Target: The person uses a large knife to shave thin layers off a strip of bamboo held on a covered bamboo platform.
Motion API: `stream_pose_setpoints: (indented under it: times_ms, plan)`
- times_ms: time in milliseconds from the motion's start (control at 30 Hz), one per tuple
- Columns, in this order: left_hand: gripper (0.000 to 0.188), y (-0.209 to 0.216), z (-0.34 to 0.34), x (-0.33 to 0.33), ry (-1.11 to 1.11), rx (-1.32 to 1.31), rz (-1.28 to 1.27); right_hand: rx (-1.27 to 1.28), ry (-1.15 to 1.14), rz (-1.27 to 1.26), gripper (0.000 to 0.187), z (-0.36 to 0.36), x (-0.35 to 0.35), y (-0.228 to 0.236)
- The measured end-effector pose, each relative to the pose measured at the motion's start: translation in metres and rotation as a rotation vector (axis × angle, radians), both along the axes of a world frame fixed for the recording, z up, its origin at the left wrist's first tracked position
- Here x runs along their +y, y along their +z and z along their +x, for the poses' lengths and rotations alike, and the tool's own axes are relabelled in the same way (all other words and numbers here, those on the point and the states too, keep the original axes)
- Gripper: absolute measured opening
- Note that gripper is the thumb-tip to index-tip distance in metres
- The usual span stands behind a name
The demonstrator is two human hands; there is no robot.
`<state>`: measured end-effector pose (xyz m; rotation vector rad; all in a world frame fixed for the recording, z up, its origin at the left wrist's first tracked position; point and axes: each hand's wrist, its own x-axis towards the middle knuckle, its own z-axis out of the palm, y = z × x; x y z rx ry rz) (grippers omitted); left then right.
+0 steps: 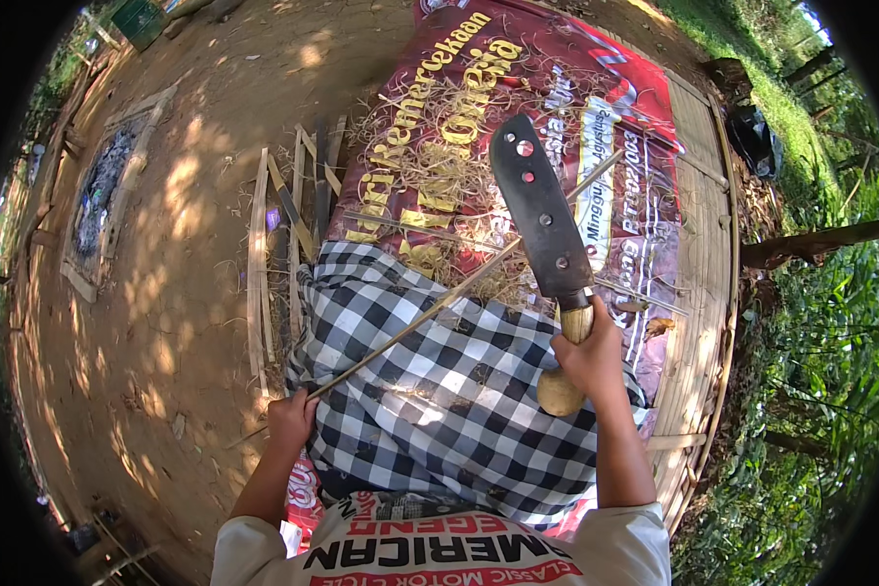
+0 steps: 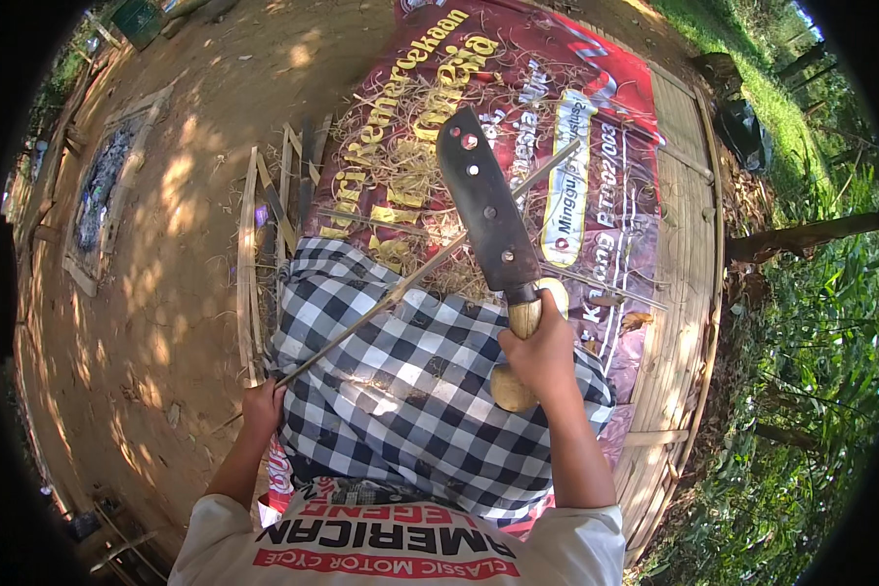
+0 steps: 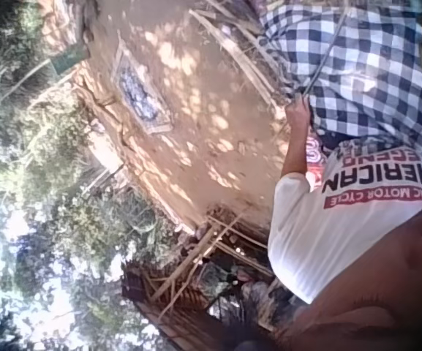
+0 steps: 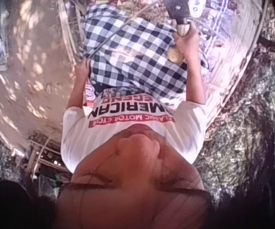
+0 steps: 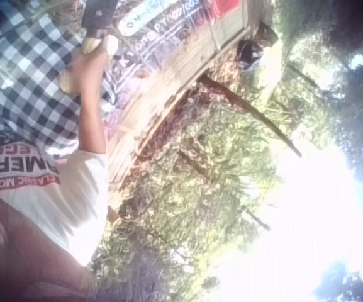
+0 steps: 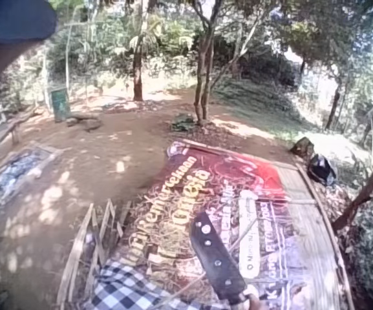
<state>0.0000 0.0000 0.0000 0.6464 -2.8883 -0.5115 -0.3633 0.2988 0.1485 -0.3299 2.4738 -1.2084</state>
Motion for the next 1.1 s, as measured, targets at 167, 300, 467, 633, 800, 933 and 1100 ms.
stream_pose_setpoints:
  times_ms: [167, 300, 467, 633, 800, 933, 1100]
  plan:
    - [0.022, 0.001, -0.002, -0.012, -0.010, 0.017, -0.009, -0.003, 0.059, -0.079, 0.035, -0.003, 0.012, -0.009]
    - [0.021, -0.001, 0.016, -0.007, -0.003, 0.006, 0.003, -0.061, -0.079, -0.123, 0.024, -0.011, 0.010, 0.019]
    - [0.020, 0.004, 0.016, -0.008, 0.012, 0.015, -0.021, 0.049, 0.099, 0.040, 0.049, 0.023, 0.004, -0.011]
    - [0.022, 0.015, -0.004, 0.000, 0.013, 0.011, -0.014, -0.142, 0.115, -0.091, 0.034, 0.002, 0.008, -0.003]
    - [0.023, 0.015, -0.012, 0.004, 0.016, 0.028, -0.010, -0.002, 0.063, -0.073, 0.034, 0.033, 0.009, -0.026]
    - [0.024, 0.024, -0.012, -0.001, 0.002, 0.010, -0.033, -0.045, 0.132, -0.031, 0.035, 0.028, 0.022, -0.029]
    - [0.023, -0.001, -0.006, 0.001, 0.014, 0.030, -0.033, -0.146, -0.198, -0.242, 0.031, 0.027, 0.003, -0.008]
